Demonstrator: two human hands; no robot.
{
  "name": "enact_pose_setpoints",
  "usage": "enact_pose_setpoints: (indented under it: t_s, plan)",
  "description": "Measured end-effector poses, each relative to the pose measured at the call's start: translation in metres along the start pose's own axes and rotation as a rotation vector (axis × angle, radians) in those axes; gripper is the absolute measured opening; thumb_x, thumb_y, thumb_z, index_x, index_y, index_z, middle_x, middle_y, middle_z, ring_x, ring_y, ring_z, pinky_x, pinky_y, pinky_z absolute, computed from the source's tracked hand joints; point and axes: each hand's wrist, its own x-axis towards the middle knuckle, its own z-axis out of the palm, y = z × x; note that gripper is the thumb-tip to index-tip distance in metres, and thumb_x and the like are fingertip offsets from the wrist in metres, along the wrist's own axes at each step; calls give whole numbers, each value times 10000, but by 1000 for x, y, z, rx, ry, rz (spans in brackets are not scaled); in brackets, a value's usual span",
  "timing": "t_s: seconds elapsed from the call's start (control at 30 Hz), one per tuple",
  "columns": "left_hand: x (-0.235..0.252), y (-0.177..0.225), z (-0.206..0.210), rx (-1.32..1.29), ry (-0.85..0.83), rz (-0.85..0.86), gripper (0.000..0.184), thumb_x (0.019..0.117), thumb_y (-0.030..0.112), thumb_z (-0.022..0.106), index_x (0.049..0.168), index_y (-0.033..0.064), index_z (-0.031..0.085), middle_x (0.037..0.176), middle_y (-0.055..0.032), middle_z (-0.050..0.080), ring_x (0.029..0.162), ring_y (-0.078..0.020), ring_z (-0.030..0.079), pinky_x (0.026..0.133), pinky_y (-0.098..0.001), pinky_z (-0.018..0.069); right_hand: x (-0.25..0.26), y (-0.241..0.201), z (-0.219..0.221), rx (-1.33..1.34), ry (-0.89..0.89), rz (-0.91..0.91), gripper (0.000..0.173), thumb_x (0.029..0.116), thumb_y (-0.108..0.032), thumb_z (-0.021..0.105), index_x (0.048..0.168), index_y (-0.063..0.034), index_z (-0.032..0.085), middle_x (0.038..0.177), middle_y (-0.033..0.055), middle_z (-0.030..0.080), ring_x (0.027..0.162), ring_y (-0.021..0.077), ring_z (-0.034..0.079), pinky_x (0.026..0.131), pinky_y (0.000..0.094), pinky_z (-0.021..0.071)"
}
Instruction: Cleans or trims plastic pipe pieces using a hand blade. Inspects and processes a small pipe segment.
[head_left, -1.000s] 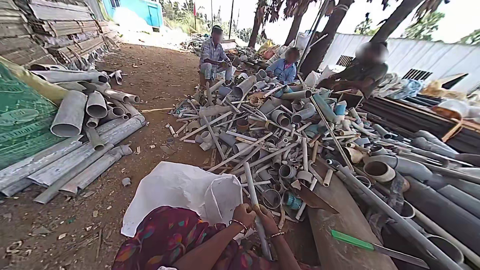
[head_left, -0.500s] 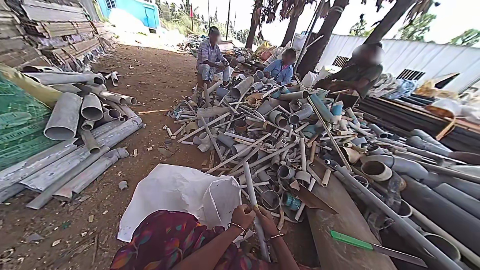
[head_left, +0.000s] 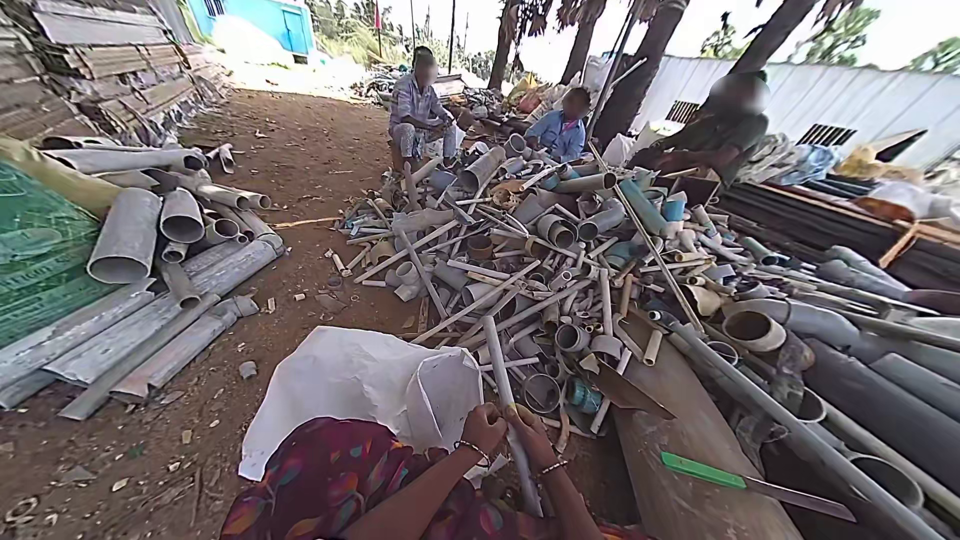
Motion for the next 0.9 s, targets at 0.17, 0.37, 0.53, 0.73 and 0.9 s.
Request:
enact_pose_setpoints:
  t_s: [0.17,0.37,0.53,0.73,0.9]
  plan:
    - [-3,4,2,-84,25,19,237,1022,97,507,1079,-99,627,942,-196,662,782,-234,662,779,-403,555,1,-2,2,113,46,31,262,1095,-131,422,1049,22,629,764,4,640,630,33,610,619,209,542]
    - [-3,6,2,-78,7,1,226,1008,130,563,1032,-83,635,872,-154,657,737,-195,646,754,-376,549,2,2,-1,76,11,3,234,1079,-115,450,1009,5,638,745,-12,637,627,20,606,625,200,538]
    - [-2,5,0,5,4,1,225,1000,121,549,1024,-80,648,879,-166,672,768,-220,657,796,-407,541,0,0,2,83,6,28,222,1081,-103,464,999,8,637,746,-12,643,628,20,610,628,199,540]
    - [-3,5,-1,11,32,6,229,1007,88,510,1041,-89,650,899,-179,676,780,-227,662,801,-405,544,1,-2,7,121,25,21,236,1088,-104,443,975,1,622,736,-17,624,615,13,594,614,185,529]
    - [-2,7,1,6,34,-34,250,1022,160,544,1015,-65,652,863,-148,675,745,-204,657,768,-392,542,3,3,3,111,9,31,237,1089,-124,452,988,-8,633,740,-18,631,629,15,601,626,194,532]
